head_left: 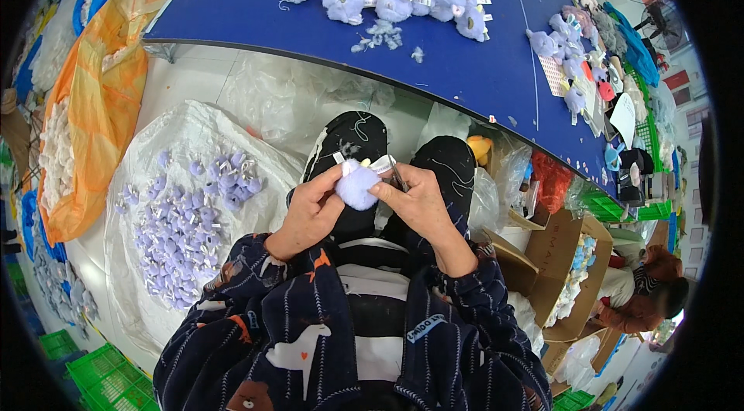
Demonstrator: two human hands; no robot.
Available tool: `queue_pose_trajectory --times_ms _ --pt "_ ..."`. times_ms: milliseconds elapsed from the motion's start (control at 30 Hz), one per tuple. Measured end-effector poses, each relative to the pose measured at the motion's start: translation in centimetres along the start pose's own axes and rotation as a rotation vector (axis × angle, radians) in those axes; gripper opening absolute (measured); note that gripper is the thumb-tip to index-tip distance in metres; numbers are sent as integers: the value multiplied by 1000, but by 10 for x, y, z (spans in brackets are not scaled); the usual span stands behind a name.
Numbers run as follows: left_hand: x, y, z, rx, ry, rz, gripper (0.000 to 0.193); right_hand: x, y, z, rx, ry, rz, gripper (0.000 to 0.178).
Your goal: The person sits on the floor and repeatedly picks up small purple plush toys, trims loose threads with scissors, and places the finished items on a blue table. The person handles the toys one at a time, adjusting and trimming them before stacking them.
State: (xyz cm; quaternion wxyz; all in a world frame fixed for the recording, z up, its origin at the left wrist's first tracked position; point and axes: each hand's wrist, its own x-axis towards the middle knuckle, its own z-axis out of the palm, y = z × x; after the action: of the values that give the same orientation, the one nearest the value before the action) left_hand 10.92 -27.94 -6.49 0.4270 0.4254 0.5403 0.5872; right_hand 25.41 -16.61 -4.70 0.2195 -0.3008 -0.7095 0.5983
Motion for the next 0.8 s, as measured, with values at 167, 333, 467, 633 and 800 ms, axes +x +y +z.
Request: queue_pose_trajectory --times_ms 167,333,467,633,800 --pt "1 -10 6 -118 -7 80 46 1 5 7 77 81 -34 17" --pt "6 -15 11 -254 -45 128 49 1 9 12 -98 170 5 18" --pt "13 2 9 -277 -98 82 48 4 -12 14 -368 206 -107 21" --pt "14 -10 -4 -748 34 -48 46 7 -19 1 -64 173 -124 25" --pt "16 -5 3 -829 -32 8 48 1 -12 1 -37 47 -80 28"
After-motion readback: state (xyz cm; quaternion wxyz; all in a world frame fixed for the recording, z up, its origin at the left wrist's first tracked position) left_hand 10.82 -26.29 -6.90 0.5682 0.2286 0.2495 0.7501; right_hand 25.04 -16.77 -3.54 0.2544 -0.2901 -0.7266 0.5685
